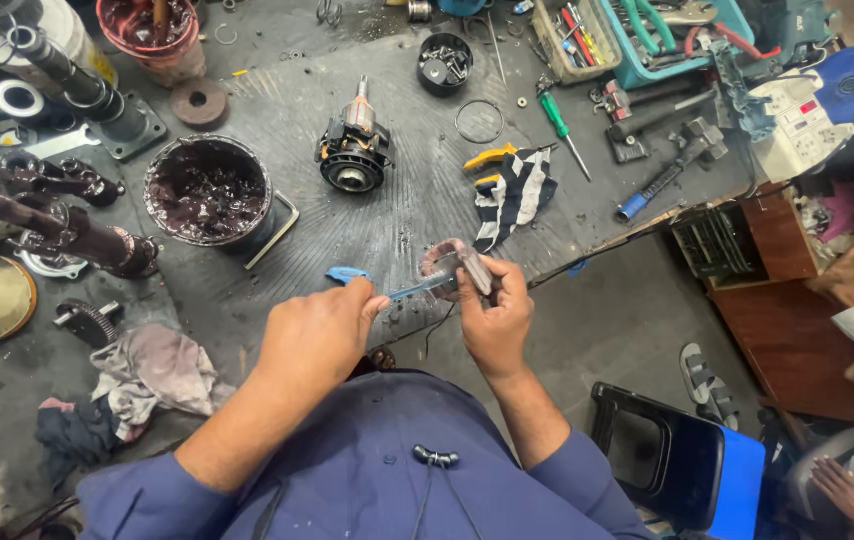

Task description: The person cleans a small metal part by wiping it with a striped cloth and then scraping it with a small blue tool. The person repeatedly wipes and scrapes the same part while holding it in one hand.

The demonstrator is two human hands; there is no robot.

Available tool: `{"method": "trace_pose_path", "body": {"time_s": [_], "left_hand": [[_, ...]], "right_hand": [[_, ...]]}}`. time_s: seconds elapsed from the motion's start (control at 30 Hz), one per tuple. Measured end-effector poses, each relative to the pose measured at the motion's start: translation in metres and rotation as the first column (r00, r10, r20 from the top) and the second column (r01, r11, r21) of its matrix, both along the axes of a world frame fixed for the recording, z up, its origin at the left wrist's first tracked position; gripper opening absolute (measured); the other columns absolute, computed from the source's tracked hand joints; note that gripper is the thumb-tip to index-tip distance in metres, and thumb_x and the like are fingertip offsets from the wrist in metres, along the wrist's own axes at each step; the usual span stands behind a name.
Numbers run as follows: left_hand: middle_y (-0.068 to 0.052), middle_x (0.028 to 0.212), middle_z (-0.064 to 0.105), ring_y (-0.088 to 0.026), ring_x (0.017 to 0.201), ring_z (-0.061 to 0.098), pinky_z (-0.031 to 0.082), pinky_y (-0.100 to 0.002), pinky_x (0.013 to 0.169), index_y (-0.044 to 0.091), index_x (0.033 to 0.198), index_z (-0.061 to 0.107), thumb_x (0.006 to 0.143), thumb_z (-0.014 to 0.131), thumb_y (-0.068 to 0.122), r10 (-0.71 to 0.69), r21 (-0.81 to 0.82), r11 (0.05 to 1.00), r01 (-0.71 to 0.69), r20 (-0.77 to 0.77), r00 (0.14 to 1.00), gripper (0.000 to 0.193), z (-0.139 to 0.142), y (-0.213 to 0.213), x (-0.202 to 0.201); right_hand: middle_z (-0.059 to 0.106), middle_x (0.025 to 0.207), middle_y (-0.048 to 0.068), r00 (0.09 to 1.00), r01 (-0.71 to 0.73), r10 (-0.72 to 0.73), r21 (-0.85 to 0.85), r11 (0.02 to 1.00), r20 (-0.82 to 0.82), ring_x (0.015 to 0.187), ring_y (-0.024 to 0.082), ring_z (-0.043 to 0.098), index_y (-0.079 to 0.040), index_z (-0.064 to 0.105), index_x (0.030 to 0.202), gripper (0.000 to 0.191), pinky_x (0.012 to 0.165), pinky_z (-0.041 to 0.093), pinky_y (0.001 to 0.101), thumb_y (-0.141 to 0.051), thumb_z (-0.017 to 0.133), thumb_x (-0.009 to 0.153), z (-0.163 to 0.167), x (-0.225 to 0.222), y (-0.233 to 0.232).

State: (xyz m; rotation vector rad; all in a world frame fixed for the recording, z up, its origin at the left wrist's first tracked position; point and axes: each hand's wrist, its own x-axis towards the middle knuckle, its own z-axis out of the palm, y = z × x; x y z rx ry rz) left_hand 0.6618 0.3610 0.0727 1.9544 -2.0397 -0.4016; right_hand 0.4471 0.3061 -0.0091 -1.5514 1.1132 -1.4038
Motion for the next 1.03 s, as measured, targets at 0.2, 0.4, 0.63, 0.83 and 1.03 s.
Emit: {"method": "trace_pose_path", "body": {"time_s": [0.2,0.4,0.63,0.83,1.03], "left_hand": [[-0.01,0.064,0.069,-0.035,0.053,0.067,0.051,-0.048,0.046,0.012,0.091,0.061,0.1,0.054,0.041,0.046,-0.038,0.998,-0.045,0.03,0.998,0.031,-0.001,0.008,0.003],[-0.014,0.069,0.07,-0.038,0.059,0.068,0.051,-0.053,0.052,0.01,0.092,0.059,0.103,0.052,0.038,0.013,-0.017,1.0,-0.014,-0.055,0.998,0.031,-0.013,0.0,0.003],[-0.016,0.072,0.07,-0.042,0.071,0.068,0.05,-0.056,0.061,0.013,0.093,0.063,0.099,0.053,0.04,-0.017,0.141,0.989,0.037,-0.138,0.99,0.029,-0.019,0.015,0.024],[-0.014,0.077,0.066,-0.034,0.072,0.066,0.051,-0.041,0.066,0.005,0.091,0.063,0.101,0.055,0.029,-0.003,0.087,0.993,0.075,-0.634,0.773,0.027,-0.038,0.01,0.03],[-0.012,0.08,0.069,-0.031,0.077,0.067,0.047,-0.043,0.071,0.005,0.088,0.068,0.097,0.062,0.031,-0.101,-0.075,0.995,0.073,-0.513,0.852,0.028,-0.032,0.006,0.027]], "right_hand": [[0.07,0.105,0.007,1.0,-0.015,0.015,0.007,1.0,0.015,0.092,0.008,0.068,0.003,0.058,0.118,0.022,0.078,0.061,0.0252,-0.004,0.068,0.1,0.005,0.003,0.002],[0.071,0.101,0.007,1.0,0.001,0.001,0.07,0.998,-0.025,0.088,0.007,0.065,0.003,0.06,0.12,0.021,0.074,0.058,0.0238,-0.005,0.068,0.102,-0.002,0.005,0.005],[0.072,0.114,0.01,0.907,-0.28,0.155,0.285,0.917,0.392,0.102,0.015,0.07,0.003,0.06,0.126,0.03,0.088,0.059,0.0286,-0.015,0.069,0.103,-0.008,-0.002,-0.007],[0.068,0.11,0.01,0.728,-0.543,0.149,0.432,0.72,0.669,0.092,0.02,0.069,-0.001,0.059,0.128,0.041,0.078,0.059,0.0362,-0.025,0.073,0.098,-0.006,-0.001,0.009],[0.069,0.112,0.014,0.72,-0.607,0.298,0.36,0.708,0.627,0.096,0.024,0.07,0.001,0.055,0.124,0.042,0.083,0.061,0.0368,-0.03,0.07,0.099,-0.006,-0.002,0.012]]}}
